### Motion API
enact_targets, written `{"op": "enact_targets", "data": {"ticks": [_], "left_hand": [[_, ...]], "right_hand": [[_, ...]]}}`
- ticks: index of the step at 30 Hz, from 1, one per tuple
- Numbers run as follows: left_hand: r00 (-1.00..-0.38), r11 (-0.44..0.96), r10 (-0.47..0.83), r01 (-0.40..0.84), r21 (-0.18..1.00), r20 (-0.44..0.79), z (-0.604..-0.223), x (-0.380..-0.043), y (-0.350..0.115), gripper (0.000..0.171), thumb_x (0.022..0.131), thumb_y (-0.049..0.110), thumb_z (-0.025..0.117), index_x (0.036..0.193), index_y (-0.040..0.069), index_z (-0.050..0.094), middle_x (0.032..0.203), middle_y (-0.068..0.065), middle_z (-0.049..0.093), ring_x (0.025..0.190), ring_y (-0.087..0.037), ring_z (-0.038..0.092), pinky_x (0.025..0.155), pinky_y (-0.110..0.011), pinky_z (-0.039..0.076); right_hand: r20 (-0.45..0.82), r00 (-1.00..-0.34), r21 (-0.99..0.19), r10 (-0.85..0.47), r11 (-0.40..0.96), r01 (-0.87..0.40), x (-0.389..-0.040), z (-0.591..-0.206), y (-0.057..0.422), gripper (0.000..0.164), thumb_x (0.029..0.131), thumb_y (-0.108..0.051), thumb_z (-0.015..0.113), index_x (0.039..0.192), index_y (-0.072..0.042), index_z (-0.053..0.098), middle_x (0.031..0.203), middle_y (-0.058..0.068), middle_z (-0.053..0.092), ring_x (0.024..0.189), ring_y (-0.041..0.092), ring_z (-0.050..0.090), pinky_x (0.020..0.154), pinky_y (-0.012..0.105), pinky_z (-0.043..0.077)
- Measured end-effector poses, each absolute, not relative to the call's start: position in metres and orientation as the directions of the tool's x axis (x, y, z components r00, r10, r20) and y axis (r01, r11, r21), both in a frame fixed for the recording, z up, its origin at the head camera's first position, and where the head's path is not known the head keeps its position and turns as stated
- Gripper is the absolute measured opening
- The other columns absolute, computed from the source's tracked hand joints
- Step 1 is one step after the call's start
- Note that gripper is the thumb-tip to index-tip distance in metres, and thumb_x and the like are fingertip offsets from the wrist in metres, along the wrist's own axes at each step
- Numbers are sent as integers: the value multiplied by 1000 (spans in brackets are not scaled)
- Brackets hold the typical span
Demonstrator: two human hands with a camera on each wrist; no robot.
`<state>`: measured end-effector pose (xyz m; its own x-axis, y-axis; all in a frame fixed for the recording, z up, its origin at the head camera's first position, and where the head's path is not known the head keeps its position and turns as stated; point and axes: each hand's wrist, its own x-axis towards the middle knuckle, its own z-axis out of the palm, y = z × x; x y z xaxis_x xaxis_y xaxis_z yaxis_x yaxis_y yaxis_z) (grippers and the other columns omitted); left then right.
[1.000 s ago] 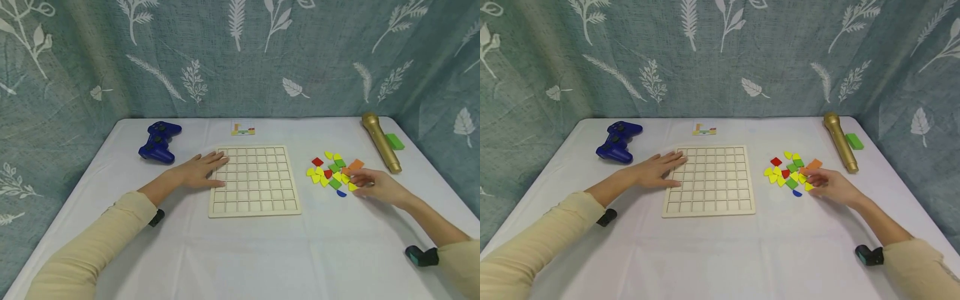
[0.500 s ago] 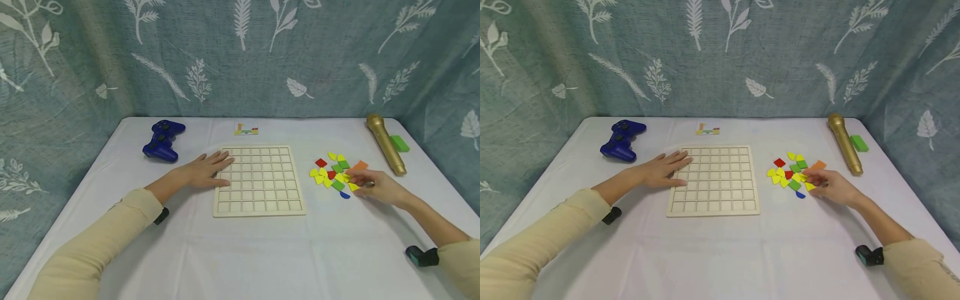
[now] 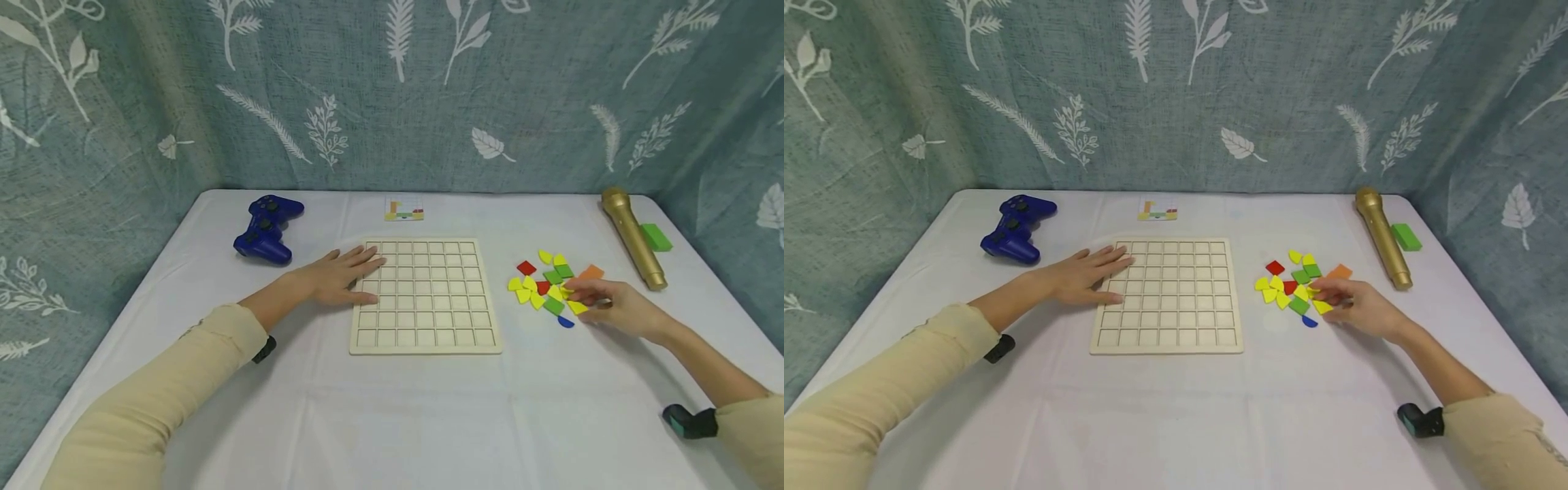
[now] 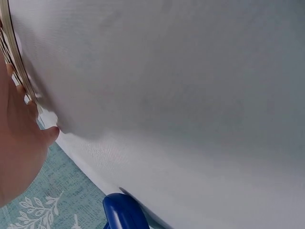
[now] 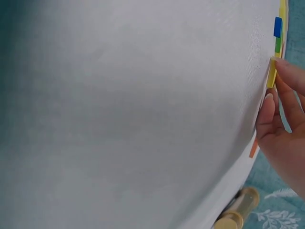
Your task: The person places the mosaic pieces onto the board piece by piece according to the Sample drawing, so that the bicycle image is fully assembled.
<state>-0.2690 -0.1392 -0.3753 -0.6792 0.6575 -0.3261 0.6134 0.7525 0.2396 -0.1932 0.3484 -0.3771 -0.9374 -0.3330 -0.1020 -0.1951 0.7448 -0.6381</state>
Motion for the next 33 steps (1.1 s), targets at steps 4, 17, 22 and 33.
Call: {"op": "enact_targets", "data": {"ticks": [4,17,22,33], "left_hand": [[-685,759,650,607,236,-330,-375,-268,-140,83,92,67,38,155,24,5,159,-4,-2,143,-24,-7,112,-54,1],[-693,757,654,604,250,-305,-375,-266,-147,84,91,68,39,155,24,6,159,-4,-2,144,-24,-6,112,-55,2],[-692,759,651,608,235,-313,-375,-267,-146,86,90,69,40,155,24,6,159,-3,-1,144,-23,-6,112,-54,2],[-703,778,627,592,213,-336,-377,-268,-142,90,89,71,39,155,22,4,159,-3,-4,144,-21,-4,113,-52,3]], "right_hand": [[-107,-930,-654,-353,729,-201,-195,-378,347,52,83,4,70,132,5,52,114,18,62,97,27,55,76,18,49],[-130,-947,-641,-294,754,-146,-201,-373,342,52,84,-3,72,131,5,52,103,14,56,90,26,51,71,17,49],[-162,-948,-669,-275,737,-99,-202,-369,343,48,89,-10,68,132,4,52,106,17,58,84,25,56,66,23,52],[-197,-941,-700,-274,711,-60,-224,-357,319,40,92,-16,66,126,2,56,96,11,65,82,21,65,70,26,55]]}}
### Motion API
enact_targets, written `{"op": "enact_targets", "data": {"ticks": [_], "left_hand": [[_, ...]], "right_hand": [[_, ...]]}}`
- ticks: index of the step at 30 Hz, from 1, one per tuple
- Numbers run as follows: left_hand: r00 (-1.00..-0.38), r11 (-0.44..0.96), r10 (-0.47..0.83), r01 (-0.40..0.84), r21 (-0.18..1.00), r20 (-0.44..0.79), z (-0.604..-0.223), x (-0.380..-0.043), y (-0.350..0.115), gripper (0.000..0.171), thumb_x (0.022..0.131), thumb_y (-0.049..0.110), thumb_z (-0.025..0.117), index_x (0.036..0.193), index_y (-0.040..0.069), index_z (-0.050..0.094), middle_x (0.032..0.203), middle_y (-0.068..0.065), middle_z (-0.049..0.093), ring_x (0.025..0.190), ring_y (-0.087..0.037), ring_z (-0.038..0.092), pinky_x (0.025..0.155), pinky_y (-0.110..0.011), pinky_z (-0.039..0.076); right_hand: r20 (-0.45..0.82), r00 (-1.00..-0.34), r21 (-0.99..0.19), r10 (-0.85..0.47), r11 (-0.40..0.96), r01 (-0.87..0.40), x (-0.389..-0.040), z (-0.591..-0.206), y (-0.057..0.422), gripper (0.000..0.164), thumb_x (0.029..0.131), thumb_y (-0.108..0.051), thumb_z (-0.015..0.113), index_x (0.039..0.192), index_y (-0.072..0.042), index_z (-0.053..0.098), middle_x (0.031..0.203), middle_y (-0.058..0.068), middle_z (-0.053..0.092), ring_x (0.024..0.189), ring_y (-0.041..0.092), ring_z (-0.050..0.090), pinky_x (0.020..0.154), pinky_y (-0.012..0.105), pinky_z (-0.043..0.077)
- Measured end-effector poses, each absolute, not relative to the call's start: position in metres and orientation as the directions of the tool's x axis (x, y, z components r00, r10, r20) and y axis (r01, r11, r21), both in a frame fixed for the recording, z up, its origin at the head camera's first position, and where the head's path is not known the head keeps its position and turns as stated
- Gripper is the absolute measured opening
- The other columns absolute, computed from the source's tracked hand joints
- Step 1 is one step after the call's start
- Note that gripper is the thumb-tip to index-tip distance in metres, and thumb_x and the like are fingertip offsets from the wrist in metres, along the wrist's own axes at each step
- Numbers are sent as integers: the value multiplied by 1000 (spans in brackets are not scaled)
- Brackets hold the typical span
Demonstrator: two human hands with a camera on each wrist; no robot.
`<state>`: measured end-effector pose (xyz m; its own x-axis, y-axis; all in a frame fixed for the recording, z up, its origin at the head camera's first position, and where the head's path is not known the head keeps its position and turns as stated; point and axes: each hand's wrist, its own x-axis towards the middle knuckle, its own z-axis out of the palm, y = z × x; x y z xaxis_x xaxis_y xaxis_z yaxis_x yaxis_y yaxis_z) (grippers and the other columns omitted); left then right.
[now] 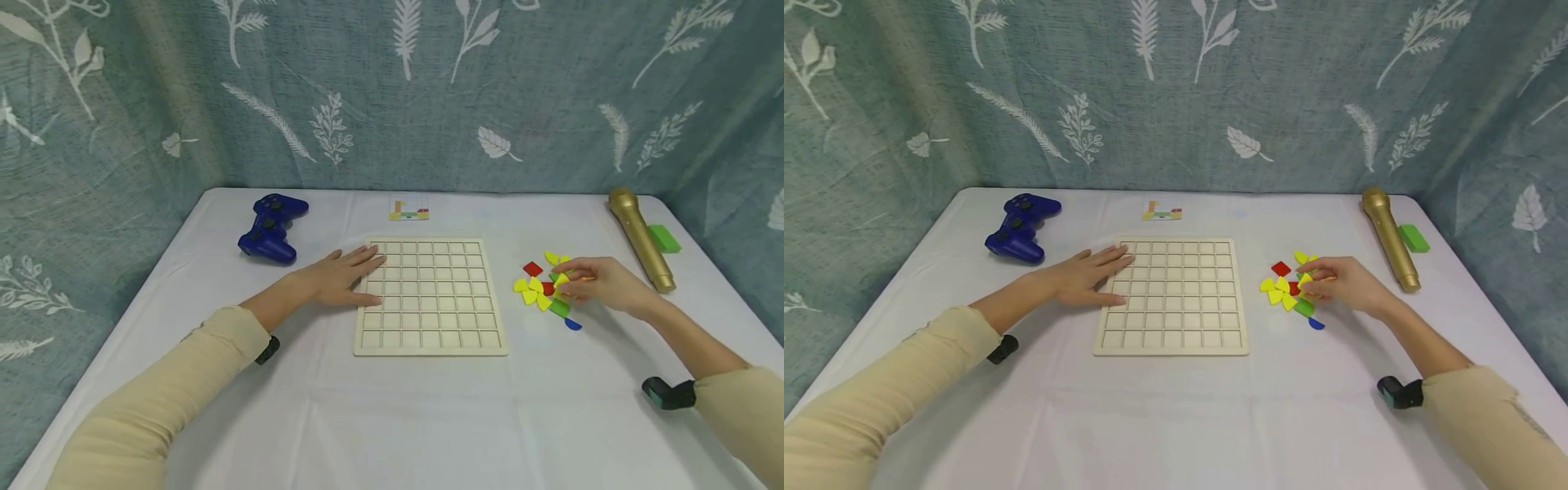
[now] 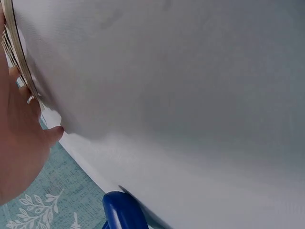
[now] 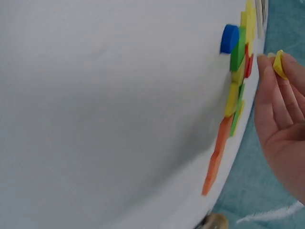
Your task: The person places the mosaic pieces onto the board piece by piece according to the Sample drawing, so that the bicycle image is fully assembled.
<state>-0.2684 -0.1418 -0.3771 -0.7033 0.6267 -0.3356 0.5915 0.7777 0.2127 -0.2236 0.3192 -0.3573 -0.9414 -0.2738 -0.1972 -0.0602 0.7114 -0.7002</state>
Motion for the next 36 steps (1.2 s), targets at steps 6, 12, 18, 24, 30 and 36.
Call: {"op": "enact_targets", "data": {"ticks": [6,12,18,24,30,36], "left_hand": [[-701,784,617,585,206,-357,-376,-266,-142,90,89,70,39,155,21,2,159,-3,-5,144,-21,-5,113,-52,1],[-702,786,616,582,210,-358,-378,-265,-142,90,89,70,40,155,21,3,159,-4,-5,144,-22,-5,113,-52,2],[-703,785,617,581,214,-353,-379,-265,-142,90,89,71,40,155,22,3,159,-3,-5,144,-21,-4,113,-52,2],[-704,779,627,581,237,-333,-379,-265,-144,90,89,71,39,155,22,3,159,-3,-6,144,-21,-6,112,-53,1],[-704,776,630,575,258,-327,-380,-264,-145,90,89,70,41,155,22,3,159,-2,-6,143,-21,-7,112,-53,-1],[-710,784,621,568,251,-334,-381,-265,-144,88,90,68,42,155,22,3,159,-2,-6,143,-21,-7,113,-52,-1]], "right_hand": [[-198,-940,-698,-278,713,-63,-239,-357,289,35,91,-20,68,119,2,62,98,11,66,78,22,64,66,25,53],[-211,-918,-751,-335,657,-67,-254,-359,263,33,92,-16,67,119,0,62,97,12,65,83,23,65,71,28,55],[-240,-900,-799,-364,600,-30,-268,-359,235,31,92,-12,65,119,2,60,95,13,66,89,25,67,78,33,55],[-244,-872,-827,-424,561,-41,-279,-360,207,34,91,-10,66,122,3,59,93,11,66,87,22,66,78,33,55],[-267,-838,-837,-475,546,-43,-285,-361,176,35,91,-9,67,122,5,59,93,12,64,77,19,65,71,31,54],[-298,-815,-837,-496,547,-27,-287,-361,149,32,91,-7,65,121,5,61,89,12,65,73,17,65,69,29,54]]}}
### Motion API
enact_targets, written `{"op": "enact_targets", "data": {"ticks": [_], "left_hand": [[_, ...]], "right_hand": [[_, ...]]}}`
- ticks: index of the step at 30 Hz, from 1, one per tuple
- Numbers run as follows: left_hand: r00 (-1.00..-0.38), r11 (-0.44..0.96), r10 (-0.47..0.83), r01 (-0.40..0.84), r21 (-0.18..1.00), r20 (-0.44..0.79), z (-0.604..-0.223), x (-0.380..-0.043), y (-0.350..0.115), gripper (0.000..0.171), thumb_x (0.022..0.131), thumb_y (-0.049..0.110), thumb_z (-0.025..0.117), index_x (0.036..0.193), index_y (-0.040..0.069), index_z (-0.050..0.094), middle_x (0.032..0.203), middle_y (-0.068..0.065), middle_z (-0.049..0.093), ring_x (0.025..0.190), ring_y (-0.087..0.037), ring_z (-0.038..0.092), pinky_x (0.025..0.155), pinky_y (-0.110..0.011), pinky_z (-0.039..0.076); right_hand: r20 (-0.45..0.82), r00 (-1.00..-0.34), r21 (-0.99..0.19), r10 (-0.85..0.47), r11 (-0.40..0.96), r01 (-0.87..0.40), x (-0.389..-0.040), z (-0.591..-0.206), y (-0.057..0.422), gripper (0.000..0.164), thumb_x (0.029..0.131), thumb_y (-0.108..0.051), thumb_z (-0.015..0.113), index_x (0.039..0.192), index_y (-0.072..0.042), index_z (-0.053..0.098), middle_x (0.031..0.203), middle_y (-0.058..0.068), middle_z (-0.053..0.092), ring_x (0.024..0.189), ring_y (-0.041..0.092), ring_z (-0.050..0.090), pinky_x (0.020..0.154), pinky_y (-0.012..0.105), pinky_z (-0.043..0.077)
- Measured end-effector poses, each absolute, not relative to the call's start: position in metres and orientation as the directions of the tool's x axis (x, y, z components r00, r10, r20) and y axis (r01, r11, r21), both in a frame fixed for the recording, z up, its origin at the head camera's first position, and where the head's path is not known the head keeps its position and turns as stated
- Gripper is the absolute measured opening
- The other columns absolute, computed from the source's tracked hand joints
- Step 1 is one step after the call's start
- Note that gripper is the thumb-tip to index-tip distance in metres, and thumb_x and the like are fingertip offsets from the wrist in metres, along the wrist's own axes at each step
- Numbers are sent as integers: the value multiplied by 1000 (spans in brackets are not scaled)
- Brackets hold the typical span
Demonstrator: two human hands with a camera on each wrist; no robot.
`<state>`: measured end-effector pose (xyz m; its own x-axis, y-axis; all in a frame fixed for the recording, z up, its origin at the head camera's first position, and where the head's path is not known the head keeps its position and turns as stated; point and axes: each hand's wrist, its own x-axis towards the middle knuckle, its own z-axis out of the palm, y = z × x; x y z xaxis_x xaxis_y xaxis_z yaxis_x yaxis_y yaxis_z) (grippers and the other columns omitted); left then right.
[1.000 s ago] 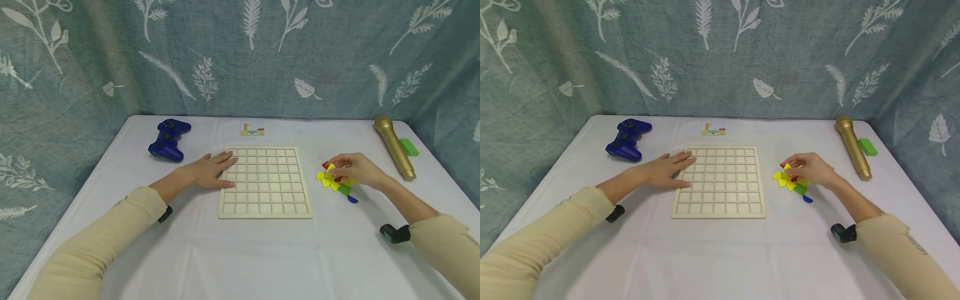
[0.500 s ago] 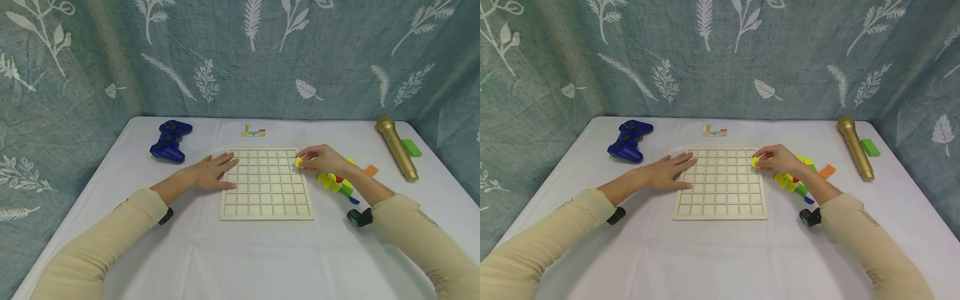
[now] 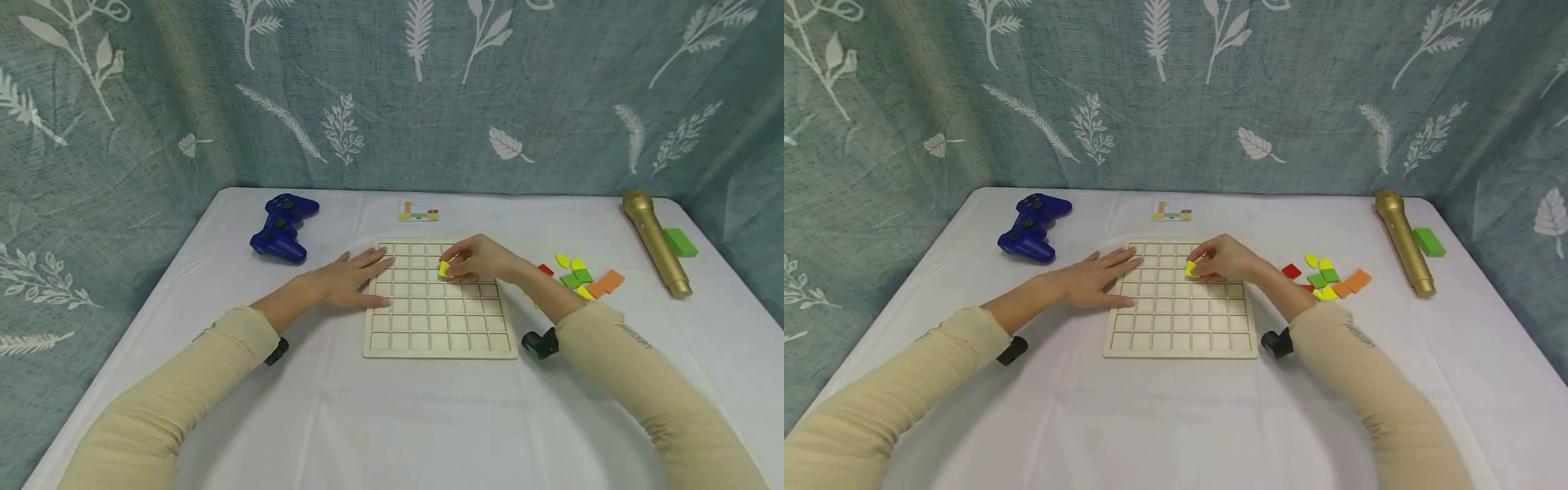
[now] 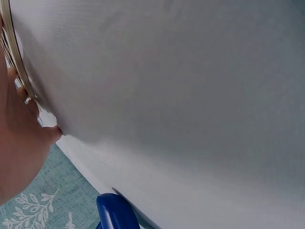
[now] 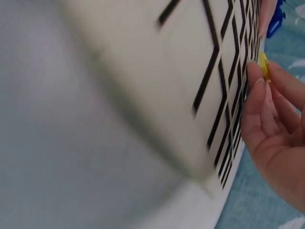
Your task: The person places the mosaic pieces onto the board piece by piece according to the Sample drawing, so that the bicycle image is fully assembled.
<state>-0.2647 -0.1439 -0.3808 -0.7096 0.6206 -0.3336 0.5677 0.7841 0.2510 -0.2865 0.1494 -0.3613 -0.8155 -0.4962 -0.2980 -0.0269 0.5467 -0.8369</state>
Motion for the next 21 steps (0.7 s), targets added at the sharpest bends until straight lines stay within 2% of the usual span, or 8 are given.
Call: {"op": "enact_targets", "data": {"ticks": [9,15,21], "left_hand": [[-711,786,618,562,258,-335,-379,-263,-143,88,90,66,44,155,21,5,159,-4,-4,144,-22,-5,112,-52,0],[-712,788,616,562,253,-336,-380,-262,-143,89,90,68,43,155,21,4,159,-3,-4,144,-22,-5,113,-52,0],[-718,790,614,561,250,-329,-379,-263,-144,88,90,67,44,155,21,5,159,-3,-4,144,-22,-4,113,-51,0]], "right_hand": [[-319,-832,-832,-453,555,17,-286,-363,122,28,91,-5,65,117,6,63,92,13,68,75,17,66,69,28,55],[-324,-829,-819,-456,573,4,-284,-363,111,29,91,-9,67,116,4,65,94,13,69,80,19,67,73,30,55],[-300,-832,-828,-467,560,-16,-283,-362,106,27,90,-5,66,114,7,65,92,14,69,77,19,66,70,29,55]]}}
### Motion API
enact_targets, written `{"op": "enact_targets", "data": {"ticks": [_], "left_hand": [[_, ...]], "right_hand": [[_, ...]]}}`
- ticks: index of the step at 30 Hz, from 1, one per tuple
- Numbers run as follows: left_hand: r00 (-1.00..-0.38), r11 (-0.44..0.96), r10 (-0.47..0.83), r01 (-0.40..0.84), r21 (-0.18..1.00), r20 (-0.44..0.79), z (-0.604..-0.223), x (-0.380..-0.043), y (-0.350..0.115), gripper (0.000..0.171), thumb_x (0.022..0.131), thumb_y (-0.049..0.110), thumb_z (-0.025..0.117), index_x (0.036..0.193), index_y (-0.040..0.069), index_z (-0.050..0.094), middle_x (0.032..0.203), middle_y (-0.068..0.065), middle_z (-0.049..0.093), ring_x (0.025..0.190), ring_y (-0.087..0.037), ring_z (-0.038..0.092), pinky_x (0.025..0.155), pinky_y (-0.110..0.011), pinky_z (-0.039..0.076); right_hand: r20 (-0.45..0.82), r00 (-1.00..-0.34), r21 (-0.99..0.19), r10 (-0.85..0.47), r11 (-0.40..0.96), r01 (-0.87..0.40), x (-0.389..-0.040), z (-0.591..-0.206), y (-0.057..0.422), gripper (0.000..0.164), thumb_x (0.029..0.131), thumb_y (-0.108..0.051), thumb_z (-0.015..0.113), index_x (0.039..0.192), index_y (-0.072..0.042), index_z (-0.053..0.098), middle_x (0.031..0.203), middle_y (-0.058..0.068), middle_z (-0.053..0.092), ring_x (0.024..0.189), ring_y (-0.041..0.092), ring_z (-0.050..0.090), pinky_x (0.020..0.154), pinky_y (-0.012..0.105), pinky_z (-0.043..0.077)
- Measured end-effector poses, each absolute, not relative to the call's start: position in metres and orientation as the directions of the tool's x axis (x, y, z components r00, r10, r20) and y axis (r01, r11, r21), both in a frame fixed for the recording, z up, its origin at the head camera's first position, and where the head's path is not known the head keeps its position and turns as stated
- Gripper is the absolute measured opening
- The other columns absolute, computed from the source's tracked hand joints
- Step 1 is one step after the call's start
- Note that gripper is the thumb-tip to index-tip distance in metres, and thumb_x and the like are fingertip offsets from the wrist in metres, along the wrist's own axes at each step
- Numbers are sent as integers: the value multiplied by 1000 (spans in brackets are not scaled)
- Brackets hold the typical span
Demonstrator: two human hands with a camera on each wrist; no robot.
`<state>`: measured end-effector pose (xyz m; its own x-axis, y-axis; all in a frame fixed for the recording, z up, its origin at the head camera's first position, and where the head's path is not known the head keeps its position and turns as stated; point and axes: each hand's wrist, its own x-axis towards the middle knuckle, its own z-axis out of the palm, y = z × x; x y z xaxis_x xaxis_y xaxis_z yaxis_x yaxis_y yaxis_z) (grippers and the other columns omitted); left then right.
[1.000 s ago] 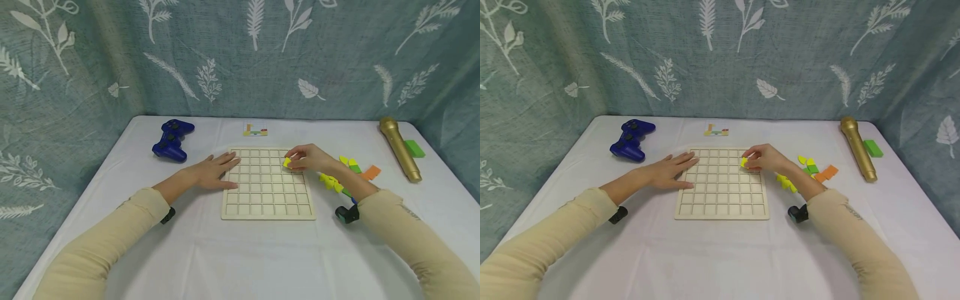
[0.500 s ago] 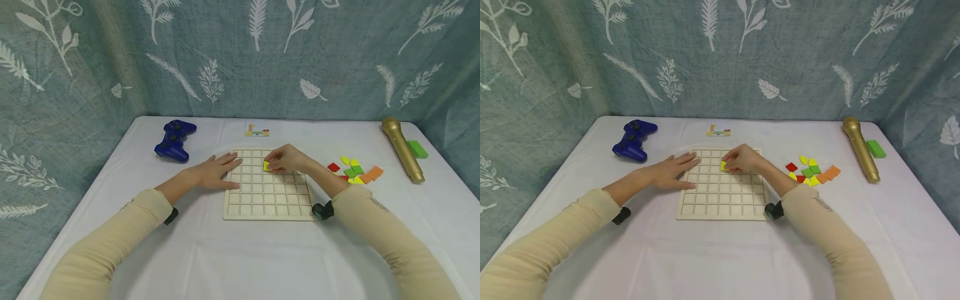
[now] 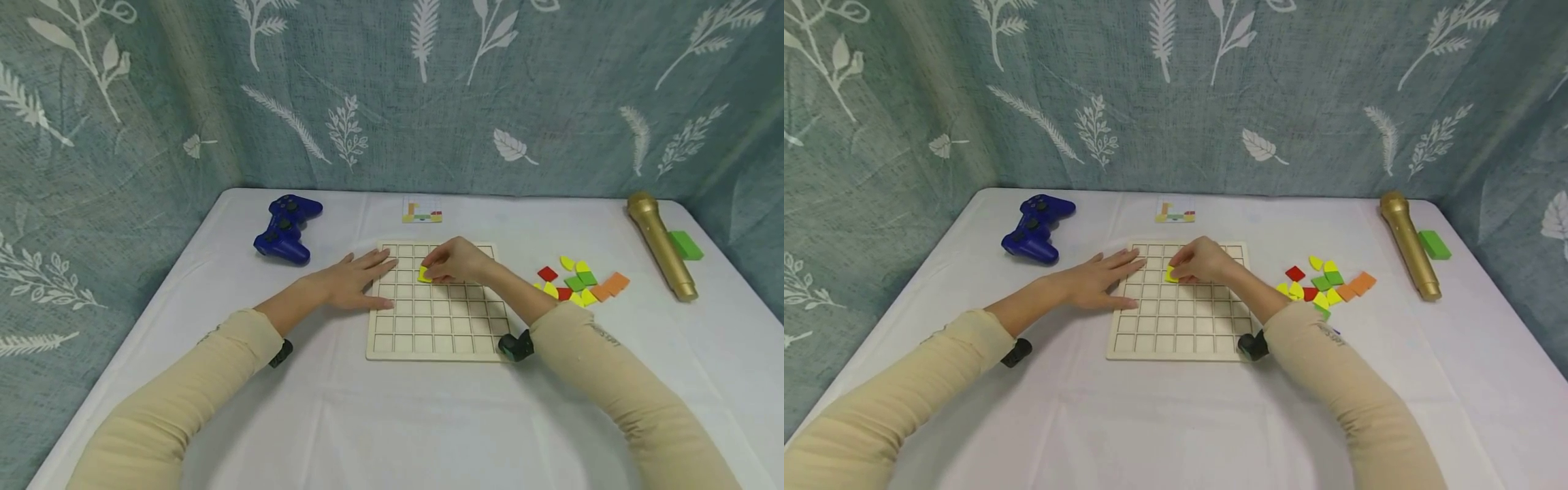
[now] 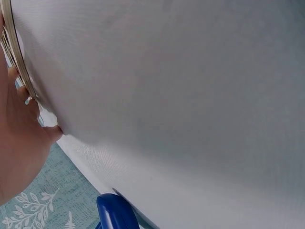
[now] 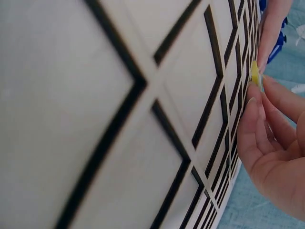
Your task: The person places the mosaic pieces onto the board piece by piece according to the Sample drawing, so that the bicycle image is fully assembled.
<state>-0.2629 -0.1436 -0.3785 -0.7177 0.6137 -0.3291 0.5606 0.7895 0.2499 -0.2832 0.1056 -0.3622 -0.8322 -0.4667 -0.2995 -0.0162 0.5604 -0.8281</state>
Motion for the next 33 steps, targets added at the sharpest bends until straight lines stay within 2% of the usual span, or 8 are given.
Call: {"op": "enact_targets", "data": {"ticks": [8,12,20,28,33], "left_hand": [[-706,788,616,561,254,-349,-377,-262,-143,89,90,68,42,155,22,3,159,-2,-6,144,-22,-6,113,-52,0],[-710,787,616,560,257,-340,-377,-262,-143,89,90,69,42,155,22,4,159,-2,-5,144,-22,-5,113,-52,0],[-711,784,621,566,255,-329,-379,-264,-144,88,90,67,43,155,21,5,159,-3,-3,144,-23,-4,112,-53,1],[-715,789,615,561,251,-332,-379,-264,-144,89,90,68,43,155,22,5,159,-3,-4,144,-23,-4,112,-53,1],[-715,789,614,562,249,-333,-379,-265,-143,89,90,68,43,155,22,5,159,-3,-4,144,-22,-4,113,-52,1]], "right_hand": [[-274,-847,-833,-456,552,-27,-282,-365,105,27,90,-5,66,116,5,65,85,10,65,65,16,58,62,25,50],[-258,-846,-846,-467,532,-35,-282,-366,105,27,92,-5,63,117,4,64,83,10,64,63,16,55,62,26,49],[-267,-838,-860,-475,510,-15,-282,-362,104,28,96,-6,58,122,5,60,97,17,66,81,20,65,71,30,54],[-320,-809,-887,-492,456,74,-284,-361,106,31,99,-8,54,128,3,55,108,17,65,88,20,64,76,32,53],[-323,-795,-898,-513,431,87,-285,-361,109,34,99,-8,54,130,3,53,114,19,63,95,23,64,83,35,53]]}}
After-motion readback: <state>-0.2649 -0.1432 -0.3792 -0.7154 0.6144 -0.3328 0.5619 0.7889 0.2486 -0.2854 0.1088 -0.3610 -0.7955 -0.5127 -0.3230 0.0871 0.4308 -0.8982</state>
